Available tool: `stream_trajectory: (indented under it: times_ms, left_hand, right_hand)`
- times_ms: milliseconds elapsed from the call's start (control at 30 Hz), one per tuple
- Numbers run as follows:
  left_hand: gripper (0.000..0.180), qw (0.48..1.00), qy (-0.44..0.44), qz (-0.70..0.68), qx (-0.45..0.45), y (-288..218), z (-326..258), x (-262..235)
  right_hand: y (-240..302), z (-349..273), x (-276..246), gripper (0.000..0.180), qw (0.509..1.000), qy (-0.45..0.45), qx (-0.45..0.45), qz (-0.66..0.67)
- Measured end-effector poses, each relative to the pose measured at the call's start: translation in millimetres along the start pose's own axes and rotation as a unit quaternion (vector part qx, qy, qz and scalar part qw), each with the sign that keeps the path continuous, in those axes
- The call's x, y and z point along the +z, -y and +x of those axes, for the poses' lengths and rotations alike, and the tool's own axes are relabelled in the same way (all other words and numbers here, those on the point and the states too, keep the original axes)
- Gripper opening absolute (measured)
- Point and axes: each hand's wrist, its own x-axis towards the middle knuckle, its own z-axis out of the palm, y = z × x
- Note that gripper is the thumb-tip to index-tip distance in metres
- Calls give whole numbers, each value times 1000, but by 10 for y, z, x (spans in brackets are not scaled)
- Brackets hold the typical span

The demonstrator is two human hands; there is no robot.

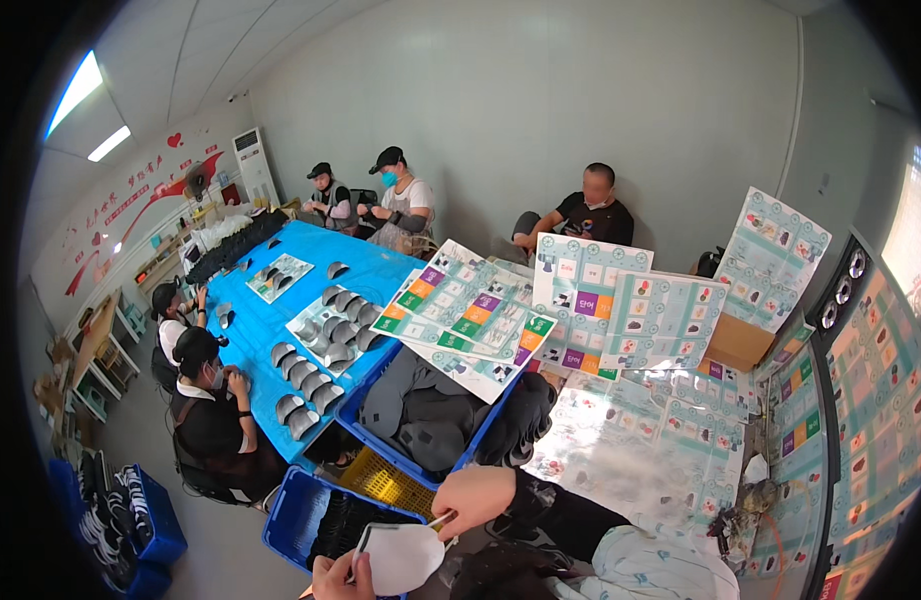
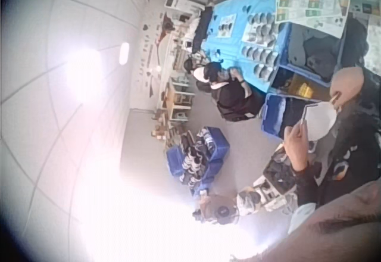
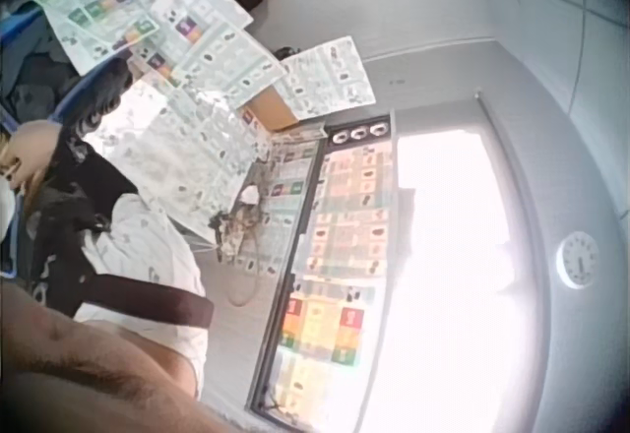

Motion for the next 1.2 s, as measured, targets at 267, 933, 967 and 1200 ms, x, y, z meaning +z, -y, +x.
stream_trajectory:
  times_ms: [267,933,967,1200]
  left_hand:
    - [24,972,198,-118,-47,197,87,-287]
    - [22,474,306,-812,147,318,131,-329]
    - [22,452,324,-816,161,247,170,-351]
    - [21,280,509,-765,278,-149,435,-575]
  right_hand:
    - [-14,-352,-144,32,909,-64,-48,409]
    - [557,-771,-308,26,611,95,-532,578]
    - [629,-828,-347,27,606,122,-529,581]
    - [1296,-899,-376,27,521,-67,-640,562]
